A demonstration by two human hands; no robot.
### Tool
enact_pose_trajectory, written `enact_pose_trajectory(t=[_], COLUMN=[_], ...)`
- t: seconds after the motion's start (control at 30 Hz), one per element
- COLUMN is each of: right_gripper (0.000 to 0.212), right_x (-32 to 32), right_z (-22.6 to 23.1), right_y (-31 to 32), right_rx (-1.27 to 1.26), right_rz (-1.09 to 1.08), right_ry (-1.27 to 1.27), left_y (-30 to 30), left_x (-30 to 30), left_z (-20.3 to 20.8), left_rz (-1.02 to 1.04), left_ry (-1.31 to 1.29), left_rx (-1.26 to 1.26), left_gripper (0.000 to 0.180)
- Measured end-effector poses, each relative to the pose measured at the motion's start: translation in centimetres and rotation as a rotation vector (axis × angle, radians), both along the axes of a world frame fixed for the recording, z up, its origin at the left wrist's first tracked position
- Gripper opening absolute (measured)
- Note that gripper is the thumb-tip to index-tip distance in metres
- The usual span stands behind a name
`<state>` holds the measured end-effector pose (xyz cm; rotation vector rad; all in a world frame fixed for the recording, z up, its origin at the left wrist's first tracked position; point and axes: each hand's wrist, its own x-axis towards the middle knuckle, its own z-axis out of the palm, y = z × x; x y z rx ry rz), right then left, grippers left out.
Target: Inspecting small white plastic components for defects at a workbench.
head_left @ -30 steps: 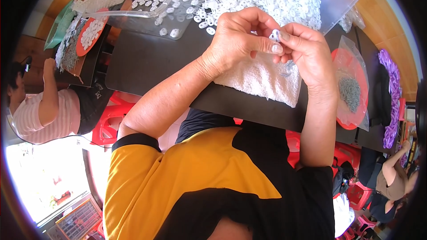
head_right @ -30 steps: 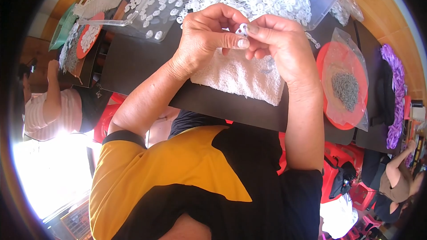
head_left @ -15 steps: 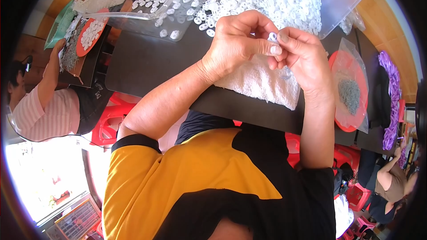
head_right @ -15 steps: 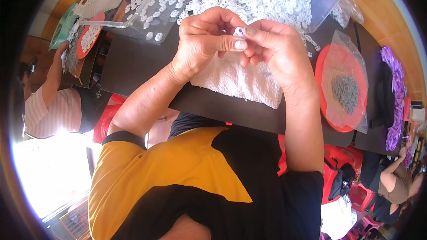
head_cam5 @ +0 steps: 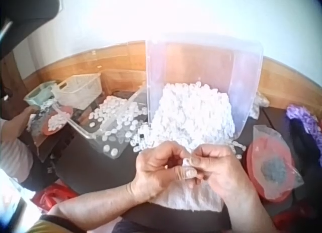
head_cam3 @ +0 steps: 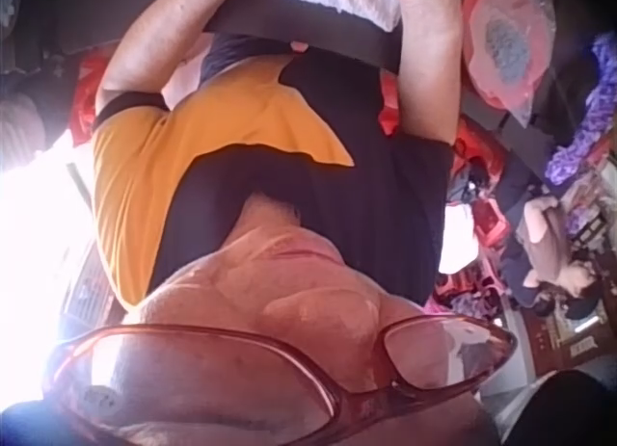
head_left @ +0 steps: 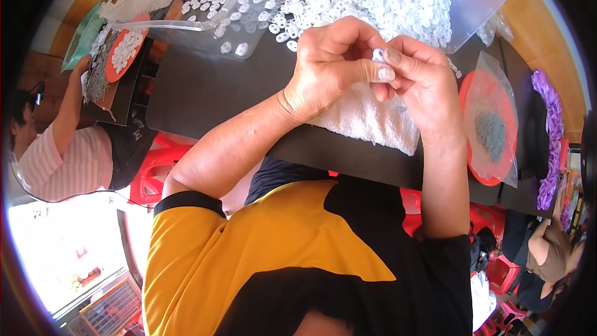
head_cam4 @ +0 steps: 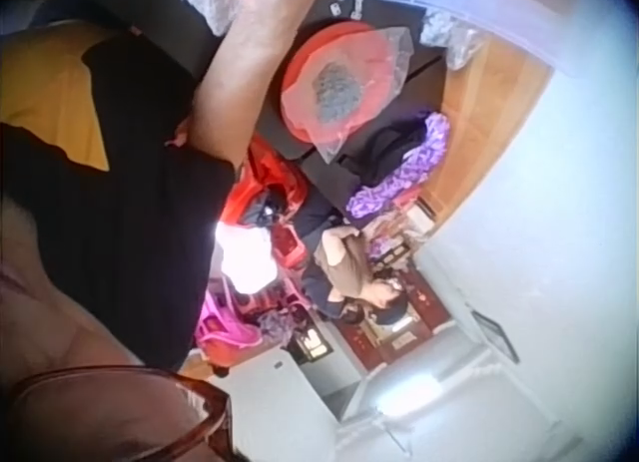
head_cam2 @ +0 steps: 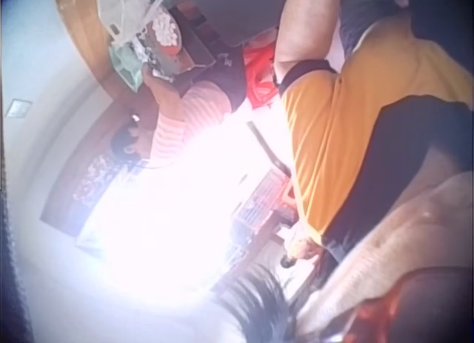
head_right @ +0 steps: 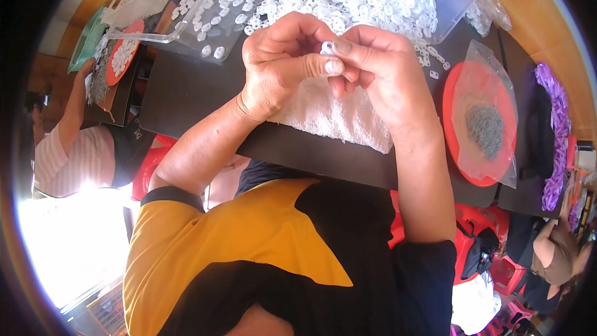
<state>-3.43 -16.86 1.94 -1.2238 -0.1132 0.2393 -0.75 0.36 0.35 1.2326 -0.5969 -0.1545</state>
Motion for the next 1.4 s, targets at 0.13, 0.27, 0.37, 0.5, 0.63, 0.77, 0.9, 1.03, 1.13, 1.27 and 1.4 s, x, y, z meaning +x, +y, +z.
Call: enact_pose_trajectory(t=[0.13,0.27,0.37,0.5,0.63,0.77,0.9,1.03,1.13,1.27,1.4], right_gripper=[0.022,0.023,0.024,0.024,0.024,0.027,0.022,0.018,0.019,0.022,0.021], right_x=[0.1,0.3,0.3,0.1,0.0,0.3,1.1,0.9,0.6,0.4,0.1], right_z=[0.0,-0.2,-0.1,0.2,0.3,0.2,-0.2,0.2,0.6,0.5,0.9], right_y=[-0.2,-0.5,-0.4,-0.9,-1.0,-0.9,-2.2,-2.6,-2.5,-2.8,-2.3], right_rx=[-0.021,0.027,0.062,0.001,-0.069,-0.119,-0.030,0.076,0.093,0.022,0.000], right_rz=[0.030,0.072,0.039,-0.030,-0.014,-0.086,-0.304,-0.431,-0.447,-0.478,-0.510], right_ry=[-0.021,-0.038,-0.007,-0.022,-0.063,-0.089,-0.081,-0.103,-0.175,-0.189,-0.223], left_y=[0.1,0.2,-0.1,-0.5,-0.2,-0.1,1.8,4.7,7.9,7.7,3.5], left_x=[0.2,0.1,-0.1,0.1,0.3,0.2,-1.4,-2.0,2.2,2.6,0.7], left_z=[-0.2,0.5,1.0,0.3,0.0,0.5,5.7,11.6,11.9,10.2,5.5], left_rz=[0.003,0.012,-0.006,0.070,0.110,0.205,0.376,0.771,0.890,0.999,0.570], left_ry=[-0.013,0.029,0.086,-0.015,-0.097,-0.085,-0.200,-0.488,-0.405,-1.062,-0.898], left_rx=[0.004,0.052,-0.037,-0.011,0.069,0.042,-0.094,0.048,0.463,0.633,0.642], left_gripper=[0.019,0.023,0.017,0.020,0.025,0.024,0.014,0.013,0.014,0.010,0.008])
